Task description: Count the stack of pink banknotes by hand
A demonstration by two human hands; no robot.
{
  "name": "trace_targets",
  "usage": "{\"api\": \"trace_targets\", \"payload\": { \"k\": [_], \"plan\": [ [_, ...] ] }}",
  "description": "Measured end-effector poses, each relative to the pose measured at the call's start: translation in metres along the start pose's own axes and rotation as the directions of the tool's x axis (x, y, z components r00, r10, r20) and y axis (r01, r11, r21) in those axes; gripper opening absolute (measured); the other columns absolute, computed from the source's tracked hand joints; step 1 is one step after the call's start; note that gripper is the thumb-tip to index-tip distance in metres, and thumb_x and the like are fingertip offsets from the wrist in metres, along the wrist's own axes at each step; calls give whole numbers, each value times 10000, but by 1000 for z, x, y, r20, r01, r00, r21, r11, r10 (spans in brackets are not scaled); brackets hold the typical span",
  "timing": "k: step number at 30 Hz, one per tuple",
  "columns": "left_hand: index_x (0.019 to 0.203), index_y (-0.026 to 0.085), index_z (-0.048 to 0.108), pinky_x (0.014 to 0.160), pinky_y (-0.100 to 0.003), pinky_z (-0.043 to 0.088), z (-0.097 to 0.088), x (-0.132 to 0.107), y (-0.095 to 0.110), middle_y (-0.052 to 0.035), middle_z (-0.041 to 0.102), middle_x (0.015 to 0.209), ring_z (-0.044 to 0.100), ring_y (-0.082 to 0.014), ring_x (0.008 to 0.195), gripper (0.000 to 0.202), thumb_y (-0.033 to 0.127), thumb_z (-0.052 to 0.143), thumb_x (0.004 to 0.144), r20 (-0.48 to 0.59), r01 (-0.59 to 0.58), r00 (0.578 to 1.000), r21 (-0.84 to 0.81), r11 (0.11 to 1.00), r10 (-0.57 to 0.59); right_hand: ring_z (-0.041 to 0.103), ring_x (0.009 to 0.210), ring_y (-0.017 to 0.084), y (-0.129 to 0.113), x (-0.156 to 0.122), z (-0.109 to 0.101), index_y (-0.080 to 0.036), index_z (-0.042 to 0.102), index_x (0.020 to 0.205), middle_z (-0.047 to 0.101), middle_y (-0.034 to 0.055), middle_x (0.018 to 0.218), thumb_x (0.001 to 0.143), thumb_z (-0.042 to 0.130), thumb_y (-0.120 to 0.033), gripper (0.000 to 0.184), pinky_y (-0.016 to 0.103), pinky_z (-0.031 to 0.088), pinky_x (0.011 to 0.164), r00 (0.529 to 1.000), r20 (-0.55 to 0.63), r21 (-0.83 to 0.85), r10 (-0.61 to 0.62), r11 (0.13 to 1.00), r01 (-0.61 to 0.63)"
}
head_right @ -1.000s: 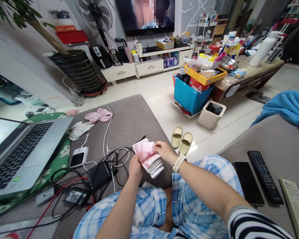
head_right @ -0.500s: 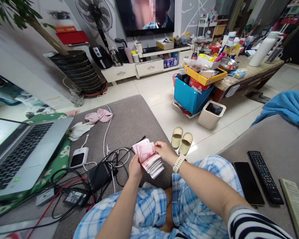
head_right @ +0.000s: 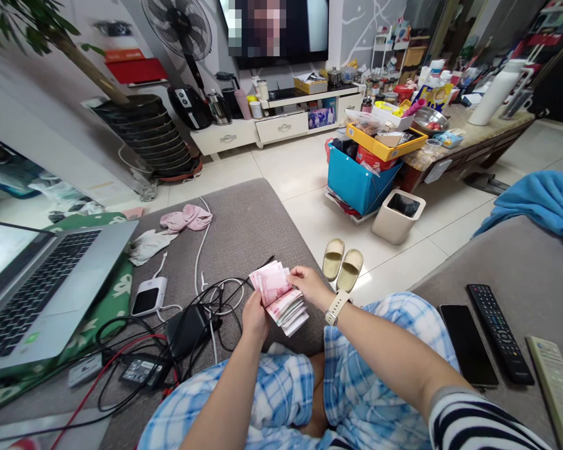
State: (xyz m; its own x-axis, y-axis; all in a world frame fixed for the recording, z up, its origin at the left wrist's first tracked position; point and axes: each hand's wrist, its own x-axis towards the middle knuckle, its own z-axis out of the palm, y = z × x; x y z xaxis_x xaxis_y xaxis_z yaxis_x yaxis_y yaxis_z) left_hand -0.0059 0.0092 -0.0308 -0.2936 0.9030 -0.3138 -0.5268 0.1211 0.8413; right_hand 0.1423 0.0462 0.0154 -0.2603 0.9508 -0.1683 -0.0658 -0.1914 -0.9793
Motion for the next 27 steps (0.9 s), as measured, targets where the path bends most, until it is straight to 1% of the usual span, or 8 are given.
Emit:
{"api": "trace_targets", "payload": {
  "k": [8,11,13,16,19,22,24,27],
  "plan": [
    [827,130,721,792,-339,511,4,-4,7,-66,739,868,679,-202,774,263,317,691,644,-36,-5,999,-6,1000,5,420,549,108,-2,-1,0,-187,539,667,518,-41,588,765,616,-401,247,246,314,544,1000,2,-1,-1,1000,1],
    [822,130,713,773,-339,516,7,-7,11,-65,738,830,683,-203,750,275,334,714,637,-49,6,999,-21,1000,-7,450,549,113,-3,-2,0,-185,540,665,558,-21,582,813,564,-422,280,250,333,553,1000,23,0,-5,1000,5],
    [828,129,707,770,-347,521,9,-9,13,-69,738,815,688,-210,748,277,335,716,642,-55,13,998,-27,1000,-15,462,540,114,-2,-2,-1,-184,546,687,567,-20,570,815,568,-413,263,250,341,556,999,39,0,-4,1000,4],
    [871,130,699,748,-363,531,12,-13,16,-81,739,809,695,-218,718,282,314,713,658,-46,55,997,-48,997,-57,466,522,113,3,0,-2,-190,540,760,559,-40,570,754,649,-375,215,245,338,538,999,46,-4,17,1000,-17],
    [927,133,686,736,-370,537,13,-15,18,-84,739,804,698,-215,690,293,286,709,678,-14,113,993,-83,990,-115,462,521,112,9,2,-4,-204,514,867,535,-69,594,677,729,-354,325,237,332,524,999,15,-21,37,999,-36],
    [959,130,671,746,-371,535,13,-17,18,-85,738,802,700,-213,687,312,266,718,681,9,129,992,-89,988,-129,474,572,113,12,4,-5,-204,516,916,526,-71,649,625,770,-325,404,240,359,566,999,-39,-69,3,998,-6],
    [961,131,668,756,-376,532,13,-17,18,-85,737,808,703,-217,697,319,270,725,680,13,126,992,-81,989,-125,491,625,120,11,4,-5,-191,546,888,550,-50,700,628,759,-314,357,248,377,606,999,-45,-99,-23,995,18],
    [962,132,665,766,-381,529,12,-18,17,-88,738,821,706,-223,708,334,281,733,672,21,126,992,-74,989,-125,488,653,128,9,3,-4,-175,573,768,568,-25,711,685,698,-327,213,250,373,613,1000,12,-116,-25,993,26]
  ]
}}
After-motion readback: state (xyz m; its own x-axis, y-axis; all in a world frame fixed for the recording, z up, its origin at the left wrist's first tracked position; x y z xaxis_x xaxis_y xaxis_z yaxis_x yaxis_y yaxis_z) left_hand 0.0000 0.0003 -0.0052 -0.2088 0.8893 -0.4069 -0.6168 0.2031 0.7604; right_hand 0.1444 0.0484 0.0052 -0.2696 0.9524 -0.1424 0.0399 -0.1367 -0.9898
